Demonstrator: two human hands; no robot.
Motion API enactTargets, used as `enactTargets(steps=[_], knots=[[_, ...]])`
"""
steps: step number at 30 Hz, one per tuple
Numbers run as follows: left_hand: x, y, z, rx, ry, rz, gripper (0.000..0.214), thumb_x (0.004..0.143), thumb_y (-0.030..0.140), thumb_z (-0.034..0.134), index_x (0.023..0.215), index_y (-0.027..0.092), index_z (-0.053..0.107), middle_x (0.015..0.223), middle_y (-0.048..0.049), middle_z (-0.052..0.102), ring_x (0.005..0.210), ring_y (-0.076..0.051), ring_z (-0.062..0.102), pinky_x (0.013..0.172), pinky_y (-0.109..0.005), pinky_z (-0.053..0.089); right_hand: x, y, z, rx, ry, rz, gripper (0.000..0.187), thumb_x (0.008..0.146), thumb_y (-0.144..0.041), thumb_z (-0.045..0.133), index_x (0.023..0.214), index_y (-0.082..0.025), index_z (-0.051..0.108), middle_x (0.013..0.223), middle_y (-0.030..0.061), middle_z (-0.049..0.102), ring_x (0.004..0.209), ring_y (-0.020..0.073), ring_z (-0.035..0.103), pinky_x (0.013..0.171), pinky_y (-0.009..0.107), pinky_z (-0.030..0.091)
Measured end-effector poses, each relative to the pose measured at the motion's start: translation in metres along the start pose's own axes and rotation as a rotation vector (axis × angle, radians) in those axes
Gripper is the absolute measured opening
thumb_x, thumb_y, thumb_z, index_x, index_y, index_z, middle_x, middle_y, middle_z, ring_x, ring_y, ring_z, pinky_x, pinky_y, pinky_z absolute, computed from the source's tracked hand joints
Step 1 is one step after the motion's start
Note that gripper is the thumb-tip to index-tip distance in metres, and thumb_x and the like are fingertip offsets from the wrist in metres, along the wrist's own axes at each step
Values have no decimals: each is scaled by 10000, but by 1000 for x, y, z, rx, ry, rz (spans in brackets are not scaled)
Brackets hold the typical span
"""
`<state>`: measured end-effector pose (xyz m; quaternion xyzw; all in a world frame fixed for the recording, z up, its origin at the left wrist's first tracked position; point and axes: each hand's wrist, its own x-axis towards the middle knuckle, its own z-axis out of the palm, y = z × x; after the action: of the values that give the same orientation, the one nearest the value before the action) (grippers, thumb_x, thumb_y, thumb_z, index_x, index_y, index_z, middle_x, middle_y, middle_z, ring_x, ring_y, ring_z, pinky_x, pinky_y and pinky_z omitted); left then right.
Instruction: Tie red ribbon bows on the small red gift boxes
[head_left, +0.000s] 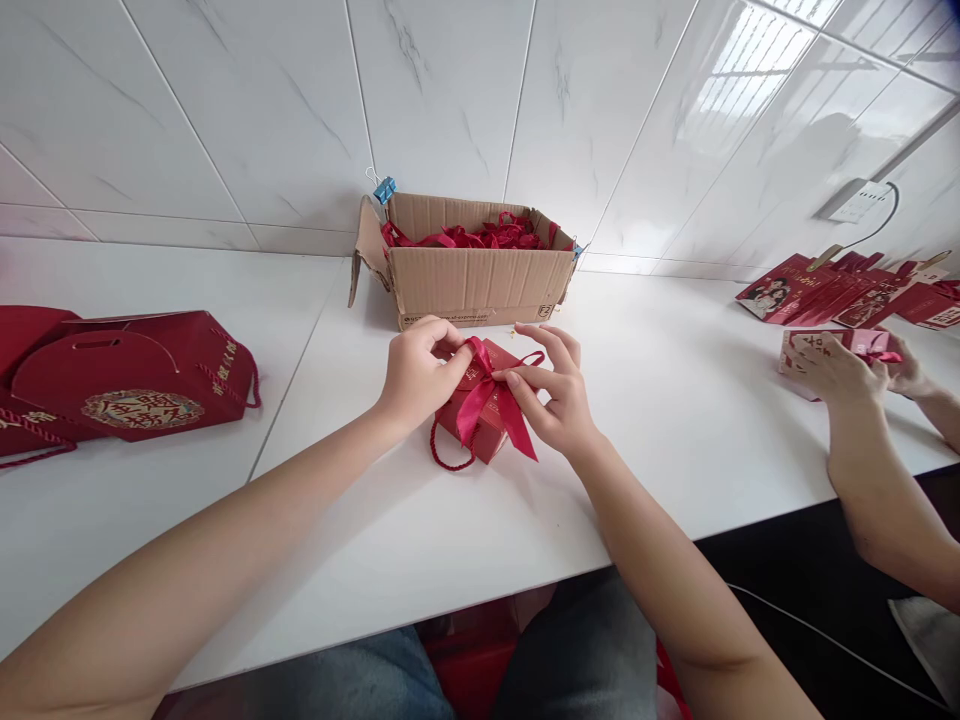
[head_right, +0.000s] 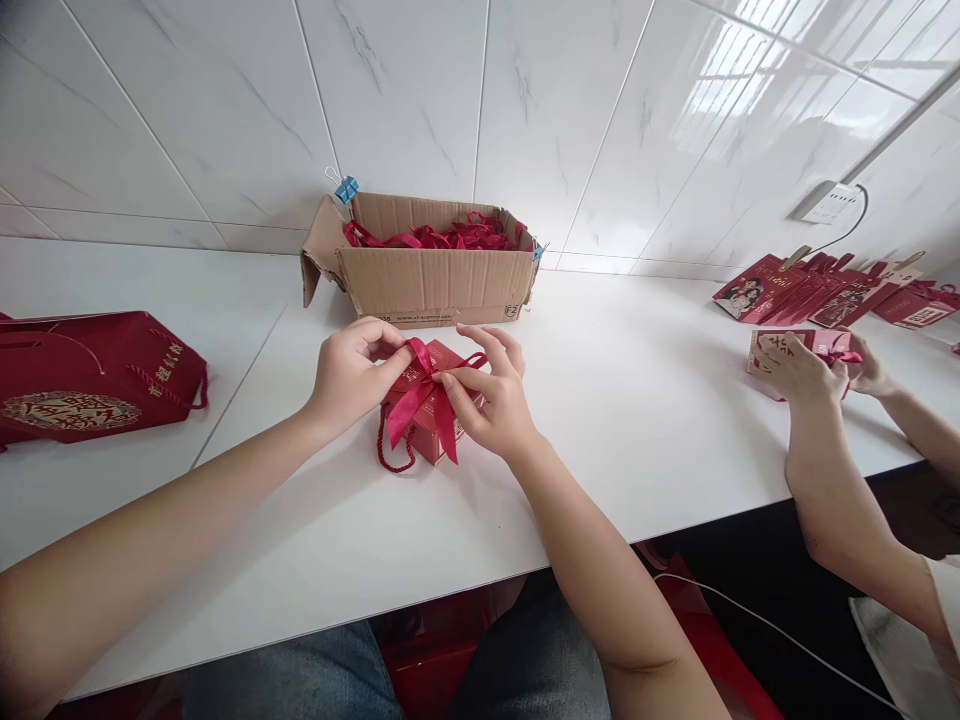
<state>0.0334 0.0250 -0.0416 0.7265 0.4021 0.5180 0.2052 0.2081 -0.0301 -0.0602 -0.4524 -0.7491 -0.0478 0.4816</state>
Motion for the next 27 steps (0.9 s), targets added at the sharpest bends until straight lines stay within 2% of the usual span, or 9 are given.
enactTargets(steps=[8, 11, 15, 17, 21, 24, 27], knots=[[0, 1, -2, -194, -81, -216, 90, 725, 256, 634, 708, 173, 602, 710, -13, 644, 656, -142, 599, 603, -267, 490, 1, -2, -3, 20, -20, 28, 270, 913, -289, 484, 881, -274, 751, 1360, 53, 524, 1300, 297, 394, 1084, 540, 351], [-2, -5, -2, -339, -134, -278, 140, 726, 295, 637, 795, 182, 592, 784, -19, 665, 715, -158, 629, 638, -278, 509, 1, -1, -8, 59, 24, 88, 300, 935, -305, 422, 1044, -286, 701, 1387, 56, 498, 1316, 277, 402, 1078, 512, 363], [-5, -23, -1, -523, -186, -259, 217, 750, 332, 571, 920, 198, 580, 955, -50, 677, 910, -200, 648, 764, -320, 526, 2, 9, -17, 213, 34, 232, 433, 890, -269, 372, 1291, -330, 524, 1440, 29, 460, 1353, 271, 387, 1045, 495, 385], [-7, -33, -1, -593, -286, -236, 326, 767, 405, 583, 1028, 212, 569, 1102, -80, 660, 1055, -235, 625, 830, -346, 523, 2, 15, -19, 336, 7, 267, 516, 841, -257, 351, 1340, -335, 455, 1450, 17, 460, 1351, 274, 399, 990, 476, 424], [-8, -45, -8, -653, -626, -227, 587, 776, 530, 636, 1276, 261, 487, 1345, -129, 563, 1197, -297, 574, 897, -406, 516, 5, 23, -18, 496, -28, 291, 563, 817, -290, 278, 1368, -295, 392, 1428, 39, 492, 1334, 261, 431, 929, 438, 448], [-6, -45, -15, -670, -841, -195, 750, 706, 461, 750, 1361, 289, 427, 1334, -131, 583, 1176, -313, 596, 893, -433, 528, 6, 24, -13, 582, -35, 349, 549, 809, -314, 281, 1338, -269, 420, 1399, 60, 518, 1315, 255, 451, 942, 436, 434], [-5, -42, -18, -620, -911, -204, 787, 684, 360, 785, 1374, 301, 413, 1287, -93, 620, 1146, -289, 617, 872, -416, 544, 7, 23, -10, 668, -12, 441, 502, 838, -342, 278, 1300, -256, 454, 1351, 84, 557, 1252, 254, 511, 928, 434, 443]])
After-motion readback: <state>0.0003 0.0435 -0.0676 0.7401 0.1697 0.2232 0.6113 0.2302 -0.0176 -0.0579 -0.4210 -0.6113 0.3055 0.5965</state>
